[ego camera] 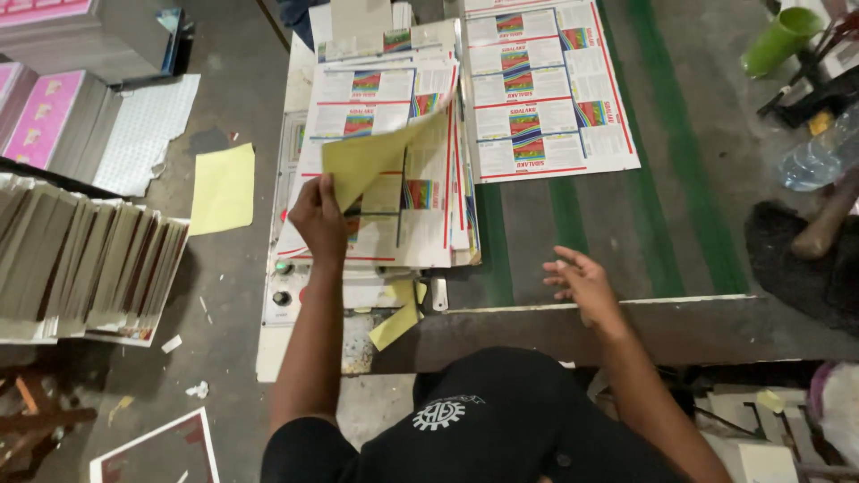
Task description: The person sorts through a stack of printed papers on a table, flipping through them and separating them into piles. They also briefly handle a yellow sheet of paper.
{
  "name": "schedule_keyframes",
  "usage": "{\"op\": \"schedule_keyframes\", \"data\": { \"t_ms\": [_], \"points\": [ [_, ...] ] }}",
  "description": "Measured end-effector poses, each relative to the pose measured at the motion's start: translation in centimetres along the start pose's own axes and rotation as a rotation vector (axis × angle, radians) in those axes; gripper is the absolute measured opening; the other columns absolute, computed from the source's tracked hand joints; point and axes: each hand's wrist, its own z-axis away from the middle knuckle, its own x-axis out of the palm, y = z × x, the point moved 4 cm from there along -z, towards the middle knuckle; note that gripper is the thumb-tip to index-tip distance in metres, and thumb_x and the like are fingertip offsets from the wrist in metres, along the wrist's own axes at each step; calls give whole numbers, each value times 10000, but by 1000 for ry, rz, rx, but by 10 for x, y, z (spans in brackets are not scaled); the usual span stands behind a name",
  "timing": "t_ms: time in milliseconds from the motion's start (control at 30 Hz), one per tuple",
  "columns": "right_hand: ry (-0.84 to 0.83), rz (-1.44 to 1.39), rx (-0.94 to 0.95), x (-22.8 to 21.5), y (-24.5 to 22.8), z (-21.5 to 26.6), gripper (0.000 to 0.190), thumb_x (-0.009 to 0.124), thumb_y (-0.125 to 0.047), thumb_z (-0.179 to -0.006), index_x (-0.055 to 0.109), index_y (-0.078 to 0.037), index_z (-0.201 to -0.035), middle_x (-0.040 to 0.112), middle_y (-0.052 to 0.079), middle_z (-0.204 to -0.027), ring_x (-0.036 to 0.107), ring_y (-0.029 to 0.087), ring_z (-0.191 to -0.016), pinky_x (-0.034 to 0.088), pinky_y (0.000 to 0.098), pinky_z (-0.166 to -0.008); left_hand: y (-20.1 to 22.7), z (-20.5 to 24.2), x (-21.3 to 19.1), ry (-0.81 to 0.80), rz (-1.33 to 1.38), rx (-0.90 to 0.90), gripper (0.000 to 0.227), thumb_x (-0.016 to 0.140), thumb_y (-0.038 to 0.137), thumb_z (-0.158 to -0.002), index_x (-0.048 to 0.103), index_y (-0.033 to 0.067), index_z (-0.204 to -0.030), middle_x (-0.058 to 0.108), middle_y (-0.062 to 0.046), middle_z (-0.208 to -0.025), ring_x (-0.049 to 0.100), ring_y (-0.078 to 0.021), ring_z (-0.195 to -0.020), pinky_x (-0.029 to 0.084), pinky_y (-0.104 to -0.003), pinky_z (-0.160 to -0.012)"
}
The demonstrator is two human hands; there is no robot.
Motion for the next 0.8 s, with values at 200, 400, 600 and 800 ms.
{"op": "schedule_keyframes", "data": {
  "t_ms": [200, 400, 600, 800],
  "points": [
    [-177, 76, -121, 105, -63, 29, 475, 608, -206, -1010, 570, -28, -1449, 755, 136, -1153, 716, 189, -888, 540, 280, -651, 67, 57, 36, 98, 14, 647, 63, 693, 35, -982, 713, 28, -1041, 735, -148, -990, 732, -324, -922, 610, -425, -798],
    [-450, -251, 12, 115, -5, 27, 431, 556, -303, -1087, 635, 85, -1259, 761, 116, -1061, 743, 185, -901, 612, 324, -699, 114, 134, 76, -377, 94, 577, 187, 748, 119, -849, 708, 35, -1012, 731, -131, -1045, 706, -328, -985, 537, -453, -876],
    [205, -250, -57, -3, 38, 37, 317, 631, -145, -1007, 597, -34, -1302, 726, 86, -1061, 702, 187, -780, 587, 331, -566, 82, 136, 81, -473, 0, 594, 265, 770, 186, -891, 718, 67, -1122, 727, -110, -1188, 682, -293, -1160, 496, -483, -1011],
    [317, -263, -133, -110, 25, 94, 361, 615, -105, -1021, 574, -79, -1378, 709, 62, -1155, 715, 173, -873, 597, 315, -589, 96, 40, 82, -334, -64, 517, 286, 791, 132, -924, 716, 73, -1193, 724, -146, -1177, 675, -350, -1124, 507, -469, -953]
  ]
}}
